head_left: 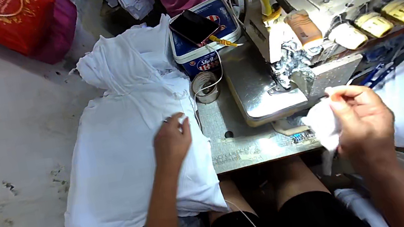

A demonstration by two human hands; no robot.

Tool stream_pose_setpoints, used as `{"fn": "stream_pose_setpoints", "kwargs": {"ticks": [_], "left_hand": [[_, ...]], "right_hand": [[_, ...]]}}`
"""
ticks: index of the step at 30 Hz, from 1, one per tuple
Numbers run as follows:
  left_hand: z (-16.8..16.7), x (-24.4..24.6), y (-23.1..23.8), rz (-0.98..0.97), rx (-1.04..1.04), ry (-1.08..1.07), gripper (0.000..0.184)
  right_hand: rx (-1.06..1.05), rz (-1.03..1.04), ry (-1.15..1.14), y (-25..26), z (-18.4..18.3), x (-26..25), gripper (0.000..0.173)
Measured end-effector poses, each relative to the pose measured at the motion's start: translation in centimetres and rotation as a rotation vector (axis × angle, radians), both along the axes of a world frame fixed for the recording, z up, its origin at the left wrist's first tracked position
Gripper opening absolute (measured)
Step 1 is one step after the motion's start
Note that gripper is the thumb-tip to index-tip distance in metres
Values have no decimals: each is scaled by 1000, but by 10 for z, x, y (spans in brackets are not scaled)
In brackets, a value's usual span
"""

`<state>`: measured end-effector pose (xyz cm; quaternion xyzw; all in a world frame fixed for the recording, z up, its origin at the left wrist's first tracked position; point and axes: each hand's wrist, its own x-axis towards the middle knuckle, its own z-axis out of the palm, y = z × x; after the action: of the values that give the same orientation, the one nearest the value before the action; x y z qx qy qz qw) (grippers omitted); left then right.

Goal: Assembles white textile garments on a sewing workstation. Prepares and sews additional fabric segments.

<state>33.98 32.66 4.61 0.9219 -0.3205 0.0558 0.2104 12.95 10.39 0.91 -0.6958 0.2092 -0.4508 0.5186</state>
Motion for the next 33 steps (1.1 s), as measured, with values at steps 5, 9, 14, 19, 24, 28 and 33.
{"fn": "stream_pose_setpoints", "kwargs": {"ticks": [5,9,14,19,24,28,33], "left_hand": [[11,70,-6,291,389,144,53],[23,83,26,196,288,-42,50],[63,87,181,53,244,-100,21],[83,65,243,-71,-564,-142,22],[120,75,89,-296,-667,-498,23],[112,42,-61,-609,-338,-329,21],[56,22,-165,-534,209,152,21]], "right_hand": [[-574,173,151,93,19,82,30],[-621,435,520,131,21,184,44],[-649,554,533,140,16,236,27],[-214,943,41,165,53,176,25],[117,882,-166,145,60,111,26],[364,553,-157,100,21,51,21],[578,129,-28,56,-20,-7,21]]}}
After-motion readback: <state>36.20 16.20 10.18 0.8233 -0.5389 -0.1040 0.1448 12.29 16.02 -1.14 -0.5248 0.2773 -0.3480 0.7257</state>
